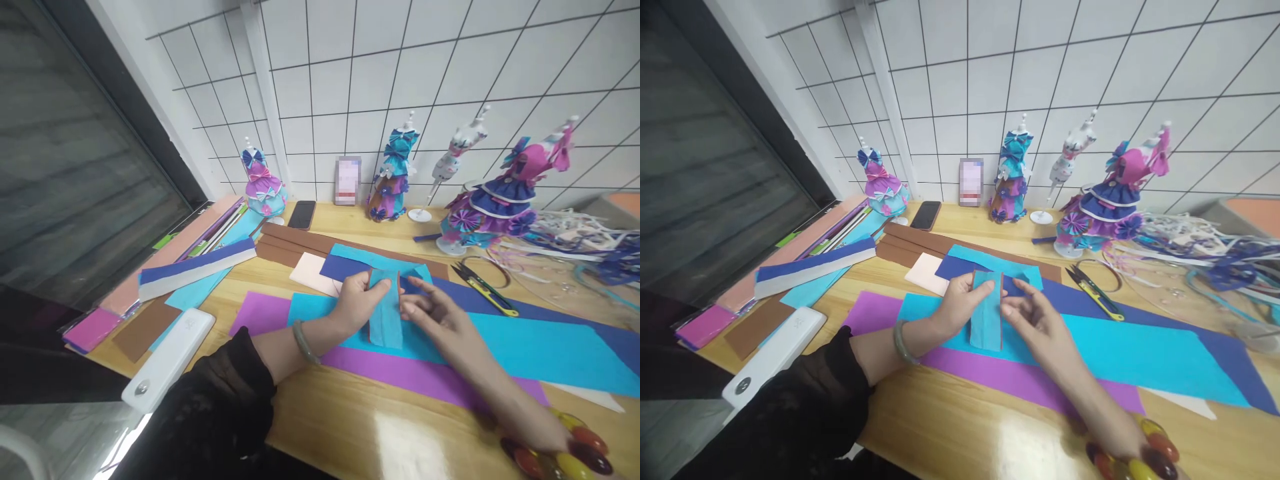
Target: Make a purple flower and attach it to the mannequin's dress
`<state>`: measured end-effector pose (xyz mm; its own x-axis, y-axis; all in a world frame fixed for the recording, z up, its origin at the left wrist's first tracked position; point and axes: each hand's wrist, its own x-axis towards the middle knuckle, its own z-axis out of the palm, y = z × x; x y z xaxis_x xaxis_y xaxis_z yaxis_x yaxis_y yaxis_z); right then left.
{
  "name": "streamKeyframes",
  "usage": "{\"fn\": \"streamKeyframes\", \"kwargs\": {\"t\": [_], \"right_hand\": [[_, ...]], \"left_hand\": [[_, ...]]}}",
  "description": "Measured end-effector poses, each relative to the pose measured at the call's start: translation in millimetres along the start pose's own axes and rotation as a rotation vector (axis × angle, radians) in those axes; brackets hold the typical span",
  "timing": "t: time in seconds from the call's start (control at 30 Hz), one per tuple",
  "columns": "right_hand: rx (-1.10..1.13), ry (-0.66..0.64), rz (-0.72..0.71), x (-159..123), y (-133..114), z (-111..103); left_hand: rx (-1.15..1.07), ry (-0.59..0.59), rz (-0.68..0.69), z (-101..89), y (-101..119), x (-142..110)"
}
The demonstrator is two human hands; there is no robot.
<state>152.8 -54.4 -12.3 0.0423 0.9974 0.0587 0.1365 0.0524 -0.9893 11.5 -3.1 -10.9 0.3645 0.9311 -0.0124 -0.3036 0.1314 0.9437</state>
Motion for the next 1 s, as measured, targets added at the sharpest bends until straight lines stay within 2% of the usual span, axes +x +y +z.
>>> {"fn": "streamKeyframes", "kwargs": {"t": [0.1,0.2,0.3,0.43,0.53,0.67,1.0], "right_hand": [[0.097,-0.061,0.100,-5.6,1.4,12.2],[0.139,-0.122,0.159,-5.9,4.6,13.9],[0.136,-0.118,0.185,-3.9,6.9,11.9],[0.149,-0.080,0.206,-1.2,6.1,8.9],[0.182,-0.094,0.241,-0.4,5.4,7.5],[0.169,-0.107,0.220,0.1,8.2,6.3],[0.083,-0.100,0.168,0.2,8.9,5.6]], "left_hand": [[0.046,-0.003,0.040,2.1,0.6,-3.1],[0.061,0.039,0.044,3.0,2.7,-4.5],[-0.010,0.048,-0.014,3.3,5.3,-4.1],[-0.121,-0.027,-0.097,0.2,4.9,-0.3],[-0.120,-0.066,-0.163,-3.4,1.5,2.9],[-0.080,-0.054,-0.207,-6.0,-1.4,4.8],[-0.078,-0.040,-0.193,-5.6,-1.3,6.7]]}}
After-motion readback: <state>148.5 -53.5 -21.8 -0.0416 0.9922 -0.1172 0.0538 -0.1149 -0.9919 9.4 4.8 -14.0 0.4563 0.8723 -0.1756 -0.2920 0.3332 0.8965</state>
